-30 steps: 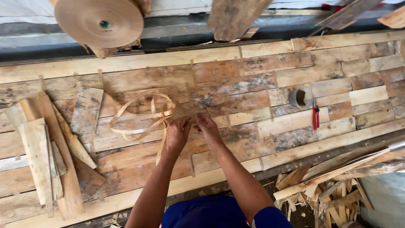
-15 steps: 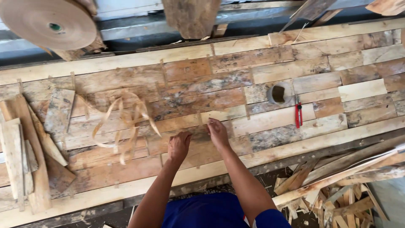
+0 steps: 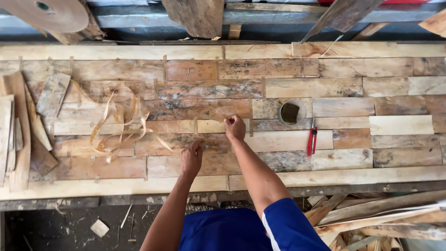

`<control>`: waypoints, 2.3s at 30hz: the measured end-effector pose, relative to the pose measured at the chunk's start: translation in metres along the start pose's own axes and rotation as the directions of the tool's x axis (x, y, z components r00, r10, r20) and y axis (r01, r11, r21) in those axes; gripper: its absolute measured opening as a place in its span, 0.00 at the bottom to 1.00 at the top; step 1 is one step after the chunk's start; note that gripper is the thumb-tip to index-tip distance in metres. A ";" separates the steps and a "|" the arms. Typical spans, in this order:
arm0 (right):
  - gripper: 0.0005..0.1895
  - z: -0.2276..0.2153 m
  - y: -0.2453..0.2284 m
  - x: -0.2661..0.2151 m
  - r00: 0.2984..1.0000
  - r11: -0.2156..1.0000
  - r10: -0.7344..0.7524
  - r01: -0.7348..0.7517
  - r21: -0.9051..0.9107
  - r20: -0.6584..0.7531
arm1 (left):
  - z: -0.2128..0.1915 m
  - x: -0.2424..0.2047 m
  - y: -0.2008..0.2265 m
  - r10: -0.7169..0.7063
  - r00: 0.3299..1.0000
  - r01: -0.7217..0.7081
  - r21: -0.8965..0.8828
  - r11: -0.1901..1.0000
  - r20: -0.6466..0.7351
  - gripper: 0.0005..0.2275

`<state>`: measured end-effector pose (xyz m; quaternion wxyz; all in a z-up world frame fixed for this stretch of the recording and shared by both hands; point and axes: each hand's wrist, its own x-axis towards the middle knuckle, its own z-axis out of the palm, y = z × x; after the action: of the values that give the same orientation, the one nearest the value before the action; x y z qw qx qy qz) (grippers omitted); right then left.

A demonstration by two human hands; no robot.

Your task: Applying and pressing down thin wood veneer strips onto a larger wooden panel surface.

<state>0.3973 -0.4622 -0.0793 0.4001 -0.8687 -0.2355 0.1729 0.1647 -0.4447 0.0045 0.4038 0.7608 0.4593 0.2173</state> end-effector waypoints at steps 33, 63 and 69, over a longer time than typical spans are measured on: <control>0.08 -0.218 0.107 0.011 0.944 0.895 -0.174 0.271 0.355 -0.280 | 0.128 0.022 0.080 0.052 0.997 -0.050 -0.044 0.998 0.061 0.05; 0.05 -0.366 0.167 0.080 0.973 0.945 -0.151 0.194 0.261 -0.176 | 0.231 0.014 0.110 -0.119 0.882 0.167 0.065 0.984 -0.456 0.13; 0.06 -0.367 0.135 0.050 0.965 0.955 -0.260 0.253 0.158 0.025 | 0.231 0.017 0.162 -0.152 0.950 0.146 -0.040 0.988 -0.272 0.22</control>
<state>0.6545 -0.7371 0.0376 0.4792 -0.7934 -0.3411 0.1567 0.4196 -0.5667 0.0020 0.3588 0.6826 0.5648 0.2940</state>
